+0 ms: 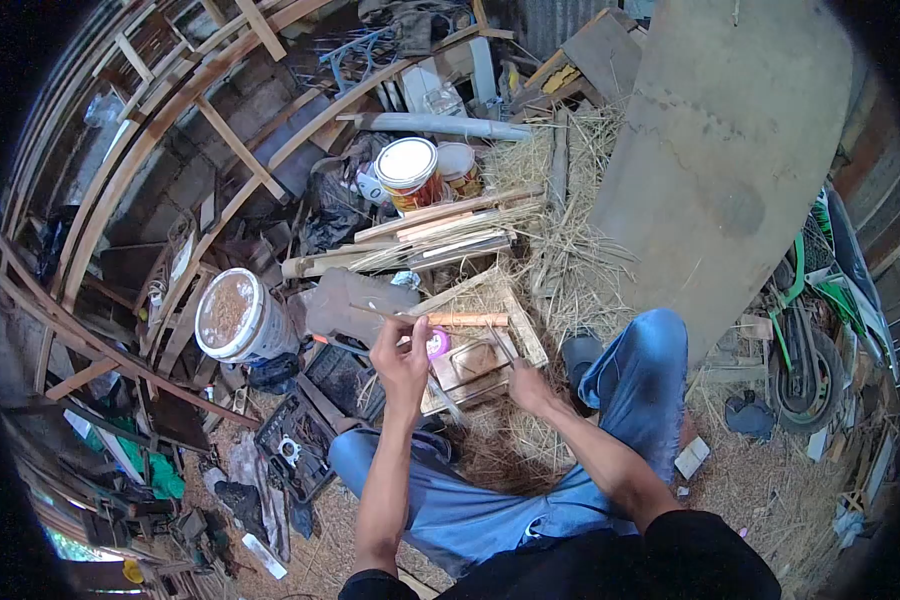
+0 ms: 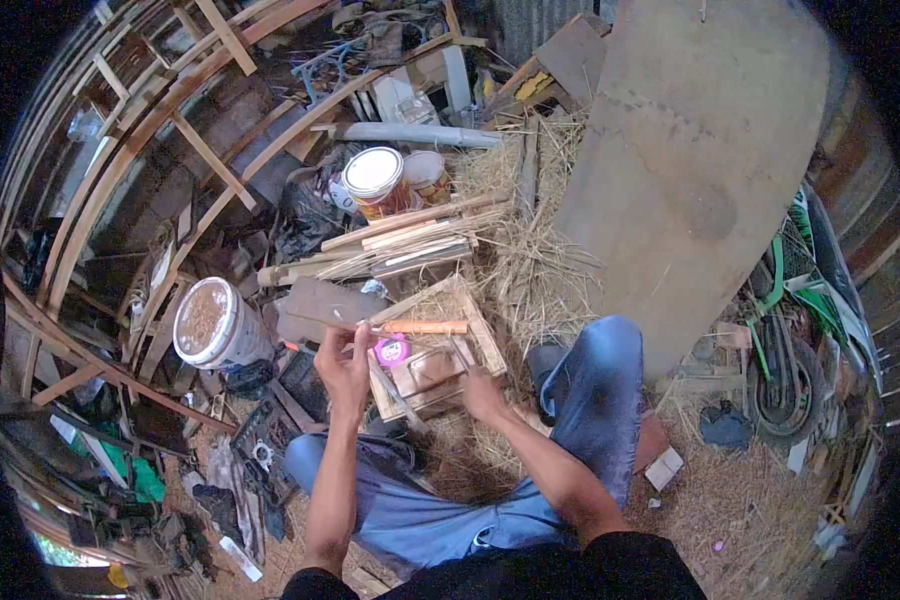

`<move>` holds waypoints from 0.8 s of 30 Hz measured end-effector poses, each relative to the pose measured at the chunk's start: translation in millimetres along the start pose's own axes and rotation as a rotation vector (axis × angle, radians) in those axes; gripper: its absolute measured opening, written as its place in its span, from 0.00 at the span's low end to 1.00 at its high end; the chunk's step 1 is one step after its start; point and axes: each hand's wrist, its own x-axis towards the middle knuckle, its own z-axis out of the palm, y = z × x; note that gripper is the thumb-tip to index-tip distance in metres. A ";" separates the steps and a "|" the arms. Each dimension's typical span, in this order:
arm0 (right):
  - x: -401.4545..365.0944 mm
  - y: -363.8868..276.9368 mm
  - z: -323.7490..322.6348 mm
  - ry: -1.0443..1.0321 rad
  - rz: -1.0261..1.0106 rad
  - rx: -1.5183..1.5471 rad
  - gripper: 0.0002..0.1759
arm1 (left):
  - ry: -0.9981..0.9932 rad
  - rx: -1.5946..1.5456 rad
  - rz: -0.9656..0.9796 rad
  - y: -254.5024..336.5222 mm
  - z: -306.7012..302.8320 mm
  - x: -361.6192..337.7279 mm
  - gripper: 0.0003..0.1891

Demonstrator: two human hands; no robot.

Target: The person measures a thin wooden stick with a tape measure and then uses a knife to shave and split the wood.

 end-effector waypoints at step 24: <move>-10.8 -41.5 1.7 0.182 -0.387 -0.132 0.08 | 0.060 0.073 0.042 -9.4 -3.0 -14.8 0.05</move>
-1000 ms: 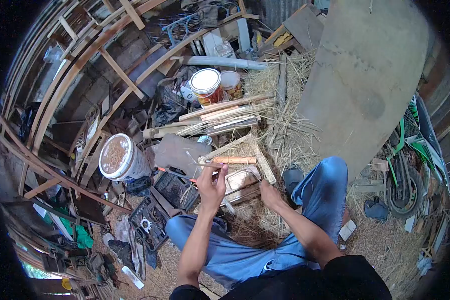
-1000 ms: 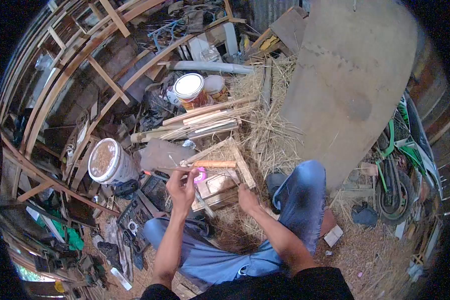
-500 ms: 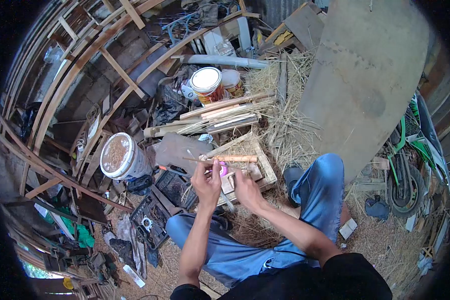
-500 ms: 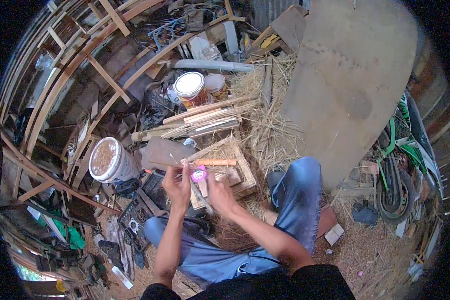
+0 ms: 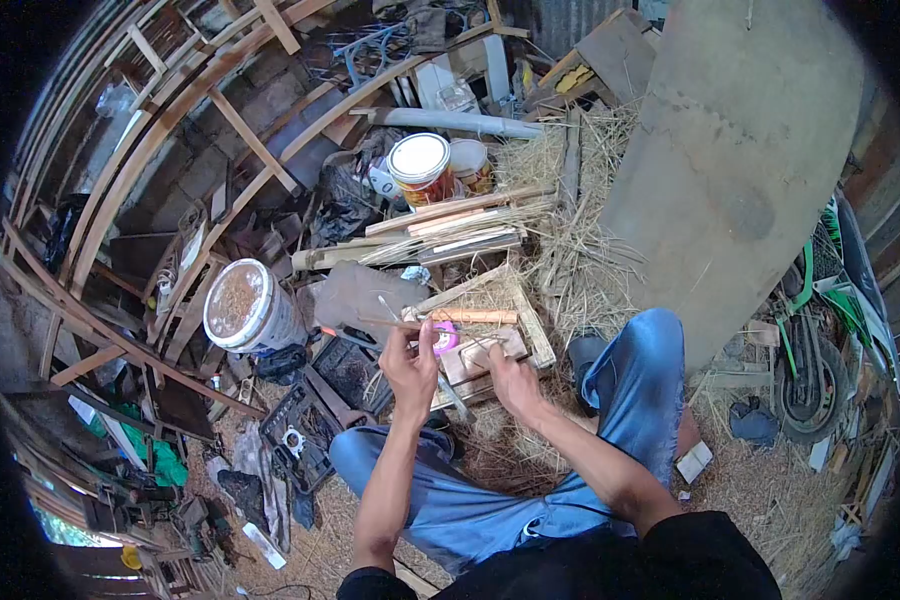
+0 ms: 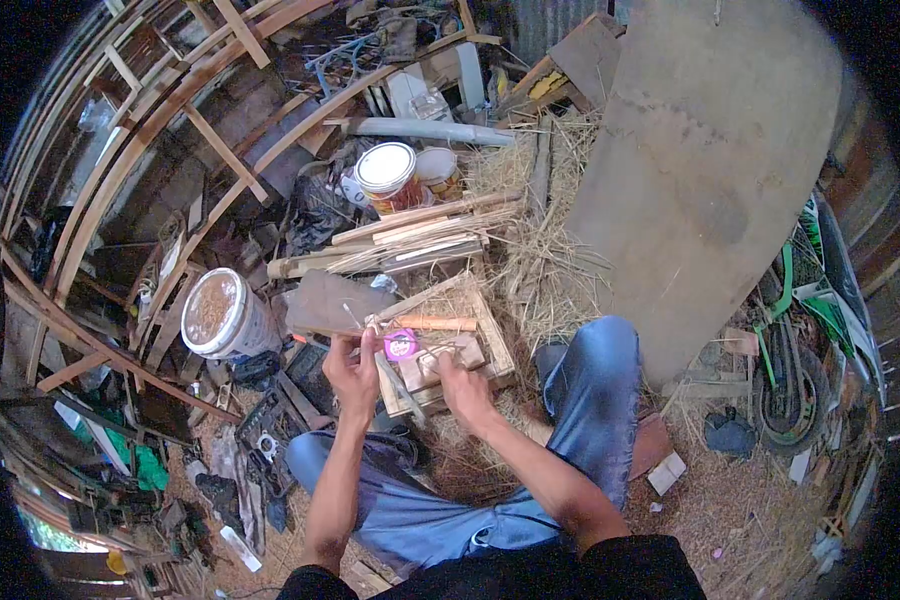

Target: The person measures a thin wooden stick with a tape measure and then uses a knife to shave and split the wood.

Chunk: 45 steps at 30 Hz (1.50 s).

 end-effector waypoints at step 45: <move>4.1 41.7 27.4 0.091 0.060 0.073 0.09 | -0.020 -0.088 -0.068 9.9 12.5 3.6 0.04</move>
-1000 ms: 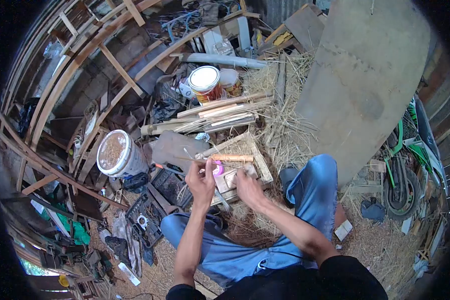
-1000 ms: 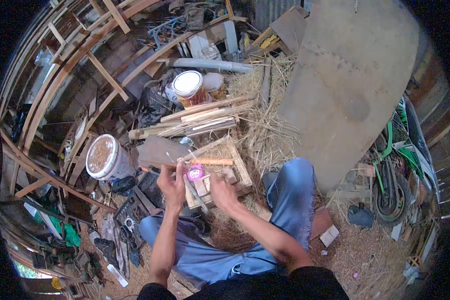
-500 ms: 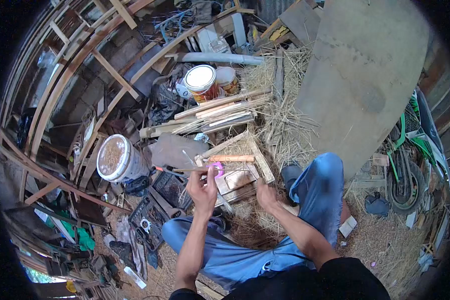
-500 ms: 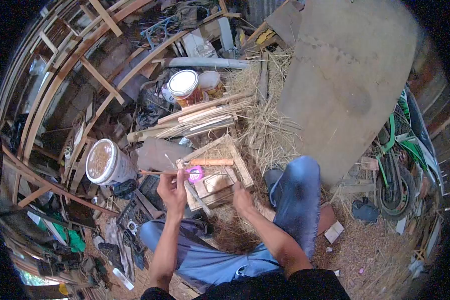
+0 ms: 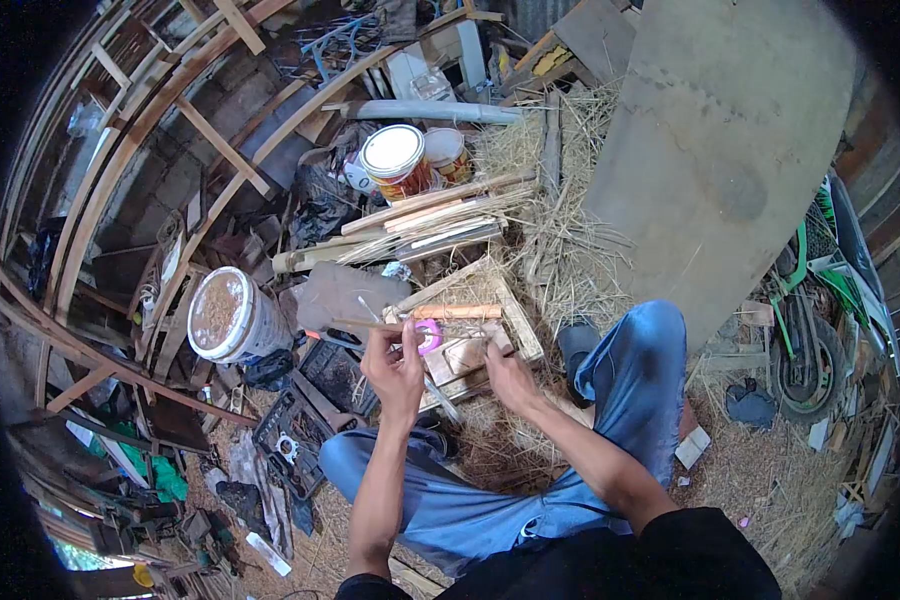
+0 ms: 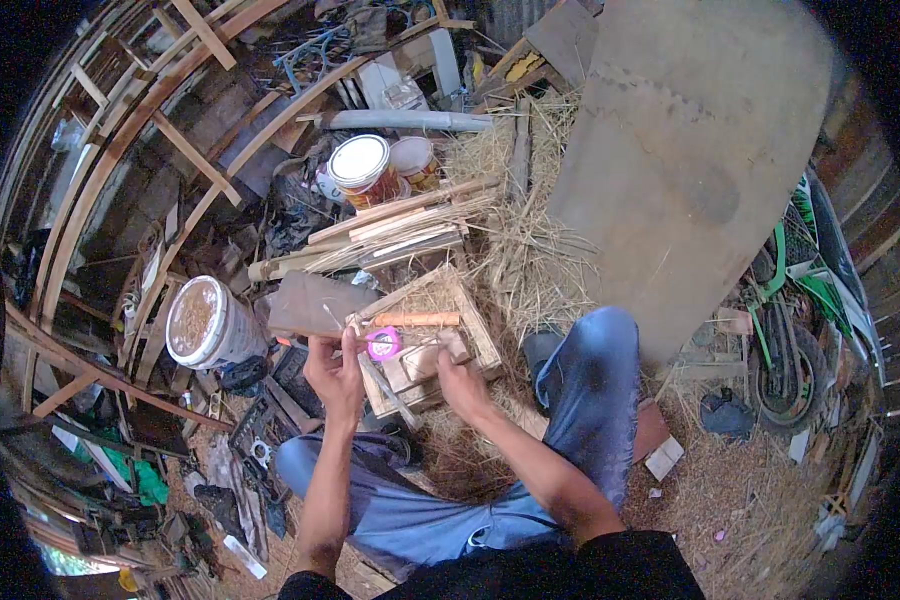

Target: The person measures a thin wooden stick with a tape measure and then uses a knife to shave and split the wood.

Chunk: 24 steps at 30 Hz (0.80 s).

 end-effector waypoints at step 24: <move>-9.7 25.5 4.6 -0.164 0.303 0.062 0.12 | -0.016 -0.167 -0.107 -14.4 -2.8 1.2 0.07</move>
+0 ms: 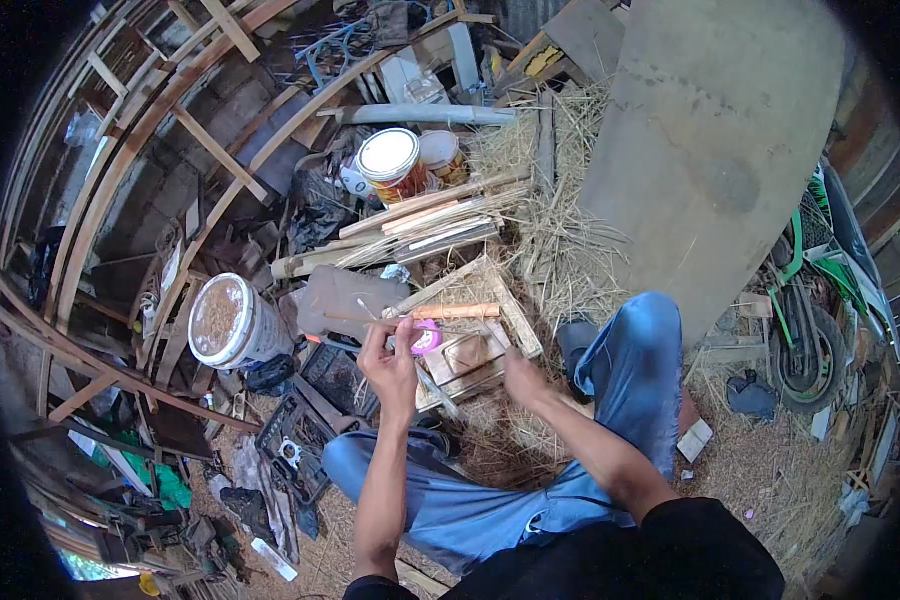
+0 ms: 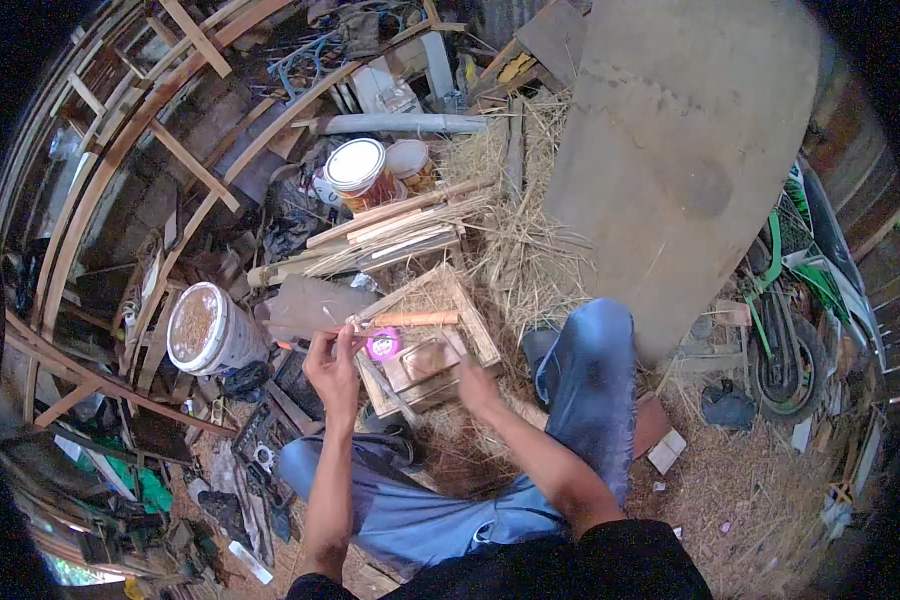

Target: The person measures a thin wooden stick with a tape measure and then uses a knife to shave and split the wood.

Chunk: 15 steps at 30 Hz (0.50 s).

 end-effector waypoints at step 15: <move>3.2 -13.1 0.1 0.091 -0.061 -0.051 0.15 | -0.043 -0.103 -0.154 -0.4 -1.1 -0.2 0.09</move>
